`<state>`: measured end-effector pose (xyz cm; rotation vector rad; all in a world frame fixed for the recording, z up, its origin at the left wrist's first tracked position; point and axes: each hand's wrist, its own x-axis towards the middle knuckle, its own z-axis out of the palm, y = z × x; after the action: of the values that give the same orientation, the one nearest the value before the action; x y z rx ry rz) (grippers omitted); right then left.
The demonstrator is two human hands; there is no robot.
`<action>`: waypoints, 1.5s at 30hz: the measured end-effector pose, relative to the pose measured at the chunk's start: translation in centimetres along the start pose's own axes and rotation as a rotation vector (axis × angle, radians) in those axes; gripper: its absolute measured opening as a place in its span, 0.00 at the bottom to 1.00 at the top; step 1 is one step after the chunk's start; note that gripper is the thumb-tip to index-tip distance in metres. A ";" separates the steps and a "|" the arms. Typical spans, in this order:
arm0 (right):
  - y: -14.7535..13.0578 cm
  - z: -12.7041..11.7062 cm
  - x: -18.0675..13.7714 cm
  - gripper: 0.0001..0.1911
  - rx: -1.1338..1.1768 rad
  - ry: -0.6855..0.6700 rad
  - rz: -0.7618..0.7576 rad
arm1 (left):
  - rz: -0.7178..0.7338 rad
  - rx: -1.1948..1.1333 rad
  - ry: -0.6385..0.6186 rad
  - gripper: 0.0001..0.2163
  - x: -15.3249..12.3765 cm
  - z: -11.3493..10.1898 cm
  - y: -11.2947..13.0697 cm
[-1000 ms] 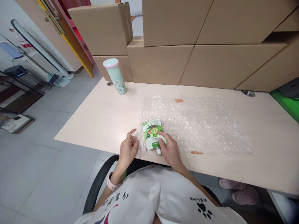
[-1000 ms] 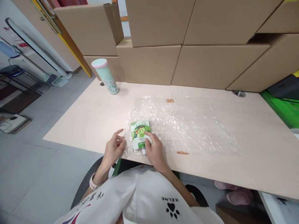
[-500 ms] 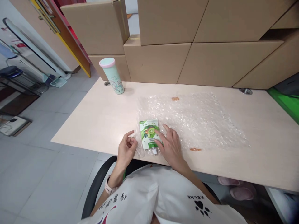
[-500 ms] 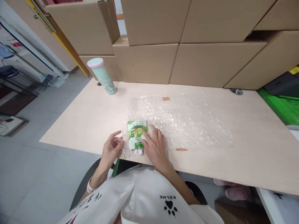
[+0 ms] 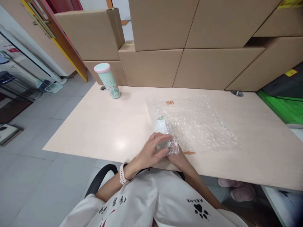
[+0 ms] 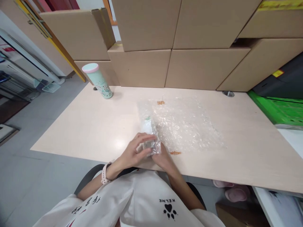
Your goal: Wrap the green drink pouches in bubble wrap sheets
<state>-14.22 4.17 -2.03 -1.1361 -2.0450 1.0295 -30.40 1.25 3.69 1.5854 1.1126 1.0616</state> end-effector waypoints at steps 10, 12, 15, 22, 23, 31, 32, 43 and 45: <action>0.6 -1.2 0.1 0.22 0.040 0.004 0.075 | 0.181 0.307 -0.139 0.22 1.3 0.7 0.1; 0.5 -2.4 0.1 0.20 0.018 0.009 0.056 | 0.227 0.412 -0.206 0.23 1.9 1.2 0.1; 0.7 -4.3 -0.5 0.17 -0.042 0.059 0.028 | 0.230 0.543 -0.243 0.24 2.3 2.1 -0.6; -0.9 -6.9 -2.6 0.17 -0.222 0.470 -0.002 | 0.233 0.747 -0.249 0.20 1.9 3.6 -2.9; -1.3 -6.7 -2.5 0.16 -0.200 0.435 -0.042 | 0.238 0.744 -0.248 0.20 2.0 3.7 -2.9; -1.3 -3.5 -0.9 0.19 -0.317 0.178 -0.047 | 0.042 0.407 0.172 0.12 0.2 1.5 -3.0; -1.2 -3.4 -0.7 0.19 -0.324 0.183 -0.034 | -0.042 0.351 0.297 0.14 -0.1 1.1 -3.2; -1.6 -2.9 0.8 0.20 0.001 0.143 0.038 | -0.242 -0.352 0.327 0.28 -0.1 0.7 -1.8; -2.0 -2.5 0.9 0.20 0.147 0.127 0.063 | -0.110 -0.238 0.278 0.27 -0.1 0.5 -1.1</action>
<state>-13.60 5.11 1.07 -1.1649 -1.8138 1.0904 -30.15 1.26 2.55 1.2022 1.1920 1.3149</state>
